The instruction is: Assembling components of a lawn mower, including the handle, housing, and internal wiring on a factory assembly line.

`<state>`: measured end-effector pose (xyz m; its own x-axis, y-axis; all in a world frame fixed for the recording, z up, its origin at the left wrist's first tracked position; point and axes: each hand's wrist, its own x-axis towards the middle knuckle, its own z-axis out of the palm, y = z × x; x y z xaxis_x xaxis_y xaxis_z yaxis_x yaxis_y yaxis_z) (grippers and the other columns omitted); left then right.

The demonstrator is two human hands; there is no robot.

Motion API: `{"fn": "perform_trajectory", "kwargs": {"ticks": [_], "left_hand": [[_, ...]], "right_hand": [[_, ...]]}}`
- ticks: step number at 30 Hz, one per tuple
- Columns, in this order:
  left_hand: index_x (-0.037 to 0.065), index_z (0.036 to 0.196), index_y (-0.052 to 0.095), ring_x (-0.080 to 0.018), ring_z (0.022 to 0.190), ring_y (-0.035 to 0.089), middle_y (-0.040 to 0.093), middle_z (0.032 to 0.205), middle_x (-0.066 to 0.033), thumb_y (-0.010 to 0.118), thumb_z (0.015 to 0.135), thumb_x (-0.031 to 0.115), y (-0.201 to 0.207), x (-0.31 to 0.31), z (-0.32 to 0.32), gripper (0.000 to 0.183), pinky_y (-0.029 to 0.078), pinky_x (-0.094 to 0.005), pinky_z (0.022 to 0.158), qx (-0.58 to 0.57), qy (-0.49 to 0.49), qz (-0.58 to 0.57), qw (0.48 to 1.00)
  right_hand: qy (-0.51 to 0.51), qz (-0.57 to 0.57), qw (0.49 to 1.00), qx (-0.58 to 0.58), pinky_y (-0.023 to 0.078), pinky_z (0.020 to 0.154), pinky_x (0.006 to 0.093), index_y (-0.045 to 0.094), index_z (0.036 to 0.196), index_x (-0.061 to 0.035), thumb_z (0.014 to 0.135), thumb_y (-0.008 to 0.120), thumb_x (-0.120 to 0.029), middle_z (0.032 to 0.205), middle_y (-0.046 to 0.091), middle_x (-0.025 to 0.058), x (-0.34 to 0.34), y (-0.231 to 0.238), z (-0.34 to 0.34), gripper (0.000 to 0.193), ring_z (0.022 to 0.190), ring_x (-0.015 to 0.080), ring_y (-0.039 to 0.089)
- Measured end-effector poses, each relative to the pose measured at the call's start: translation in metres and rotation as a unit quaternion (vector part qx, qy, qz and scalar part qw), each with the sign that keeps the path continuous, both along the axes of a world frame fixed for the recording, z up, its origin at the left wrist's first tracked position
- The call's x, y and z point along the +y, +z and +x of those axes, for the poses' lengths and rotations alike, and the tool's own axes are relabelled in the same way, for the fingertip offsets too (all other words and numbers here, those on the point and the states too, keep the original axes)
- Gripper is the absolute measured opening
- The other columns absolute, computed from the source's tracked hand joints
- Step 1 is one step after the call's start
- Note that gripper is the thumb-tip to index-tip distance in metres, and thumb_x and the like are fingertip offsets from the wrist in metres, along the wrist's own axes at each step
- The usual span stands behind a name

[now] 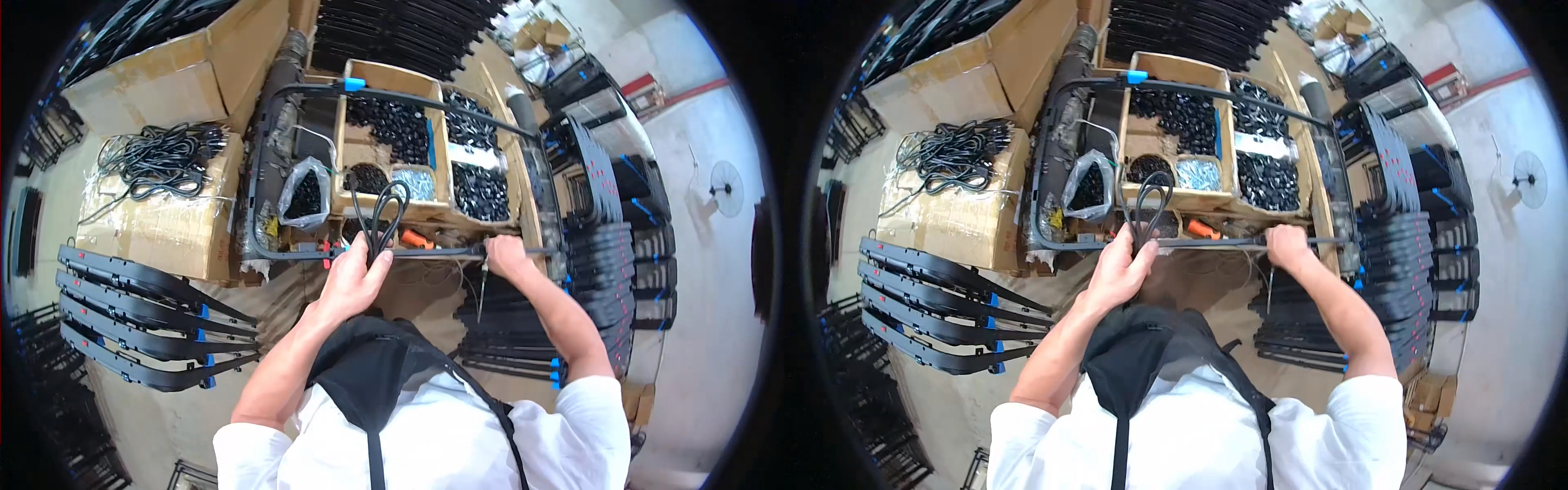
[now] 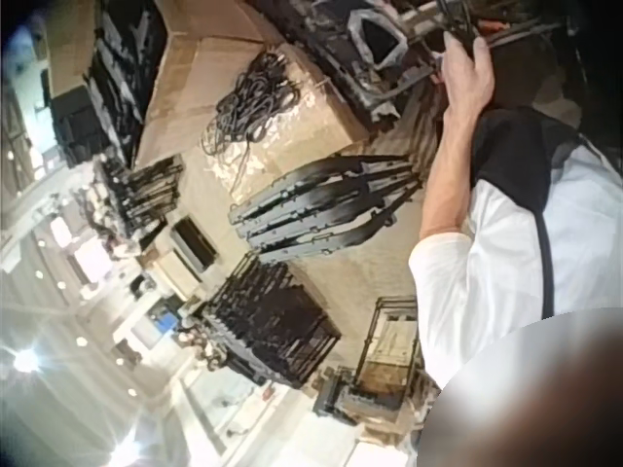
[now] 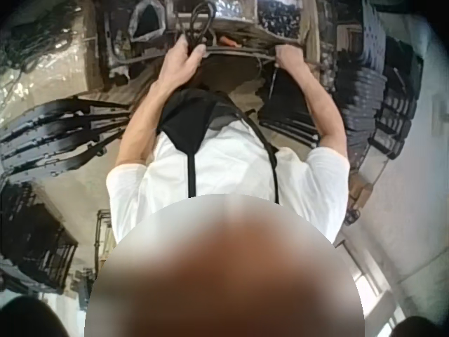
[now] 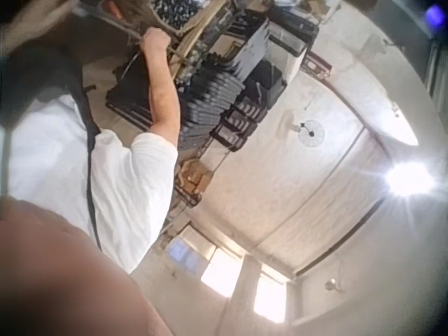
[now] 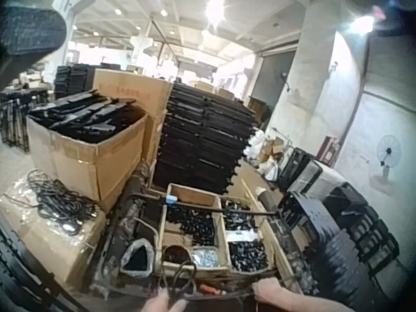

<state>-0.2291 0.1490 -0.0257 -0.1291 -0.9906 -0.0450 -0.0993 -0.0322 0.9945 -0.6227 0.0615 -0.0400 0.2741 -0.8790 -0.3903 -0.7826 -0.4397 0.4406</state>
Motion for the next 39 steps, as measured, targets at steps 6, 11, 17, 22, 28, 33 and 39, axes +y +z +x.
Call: {"fn": "perform_trajectory", "kwargs": {"ticks": [6,11,17,22,28,33,39], "left_hand": [[-0.001,0.13,0.054,-0.0448,0.11,0.069,0.07,0.111,-0.0285,0.066,0.101,0.023,-0.064,-0.012,-0.013,0.039,0.054,-0.049,0.093,-0.11,-0.022,0.045,0.993],[-0.002,0.107,0.051,-0.0537,0.098,0.067,0.069,0.097,-0.0334,0.063,0.103,0.03,-0.069,-0.014,-0.012,0.035,0.052,-0.0584,0.081,-0.15,-0.025,0.001,0.988],[-0.001,0.106,0.053,-0.0531,0.097,0.067,0.069,0.096,-0.0327,0.062,0.104,0.036,-0.064,-0.015,-0.006,0.038,0.052,-0.0589,0.081,-0.156,-0.038,0.033,0.986],[-0.001,0.108,0.054,-0.0535,0.096,0.067,0.07,0.096,-0.0324,0.059,0.107,0.037,-0.071,-0.013,-0.008,0.038,0.052,-0.06,0.081,-0.153,-0.041,0.008,0.987],[-0.001,0.115,0.059,-0.0504,0.1,0.067,0.069,0.104,-0.0295,0.062,0.104,0.033,-0.074,0.025,-0.004,0.035,0.054,-0.0556,0.085,-0.143,-0.134,-0.074,0.978],[-0.002,0.11,0.062,-0.0479,0.097,0.067,0.07,0.099,-0.0264,0.068,0.101,0.026,-0.08,0.044,-0.011,0.031,0.054,-0.0557,0.084,-0.152,-0.24,-0.133,0.949],[0.001,0.101,0.065,-0.0444,0.09,0.067,0.068,0.091,-0.0227,0.069,0.098,0.026,-0.081,0.036,0.015,0.025,0.053,-0.0547,0.079,-0.227,-0.262,-0.181,0.92]], "right_hand": [[0.005,0.01,1.0,0.028,0.062,0.067,0.045,0.073,0.097,-0.0134,0.091,0.062,-0.016,0.088,0.078,0.0085,-0.003,-0.01,0.001,0.013,0.085,0.0269,0.079],[-0.023,-0.024,0.999,0.002,0.062,0.066,0.0412,0.077,0.094,-0.0141,0.088,0.066,-0.02,0.09,0.08,0.0094,-0.009,-0.004,0.01,0.014,0.086,0.0264,0.08],[-0.053,0.032,0.996,-0.059,0.062,0.077,0.0503,0.064,0.111,-0.0066,0.09,0.069,-0.025,0.096,0.078,0.0144,0.0,0.0,0.026,0.028,0.09,0.0356,0.078],[-0.108,0.004,0.971,-0.213,0.06,0.079,0.0527,0.06,0.103,-0.0017,0.098,0.064,-0.032,0.089,0.074,0.0247,0.0,-0.027,0.01,0.031,0.09,0.0423,0.075],[-0.168,-0.041,0.979,-0.112,0.06,0.086,0.0509,0.075,0.102,0.0004,0.104,0.052,-0.055,0.094,0.076,0.0274,-0.022,-0.007,0.069,0.06,0.094,0.0416,0.075],[-0.42,0.244,0.681,-0.548,0.056,0.07,0.0393,0.072,0.126,-0.0011,0.104,0.036,-0.075,0.094,0.079,0.0157,-0.019,-0.004,0.182,0.085,0.08,0.0255,0.076],[-0.4,0.296,0.417,-0.761,0.031,0.05,0.0203,0.066,0.125,0.0006,0.113,0.055,-0.031,0.067,0.047,-0.0076,0.007,-0.001,0.238,0.036,0.053,0.0035,0.039]]}}
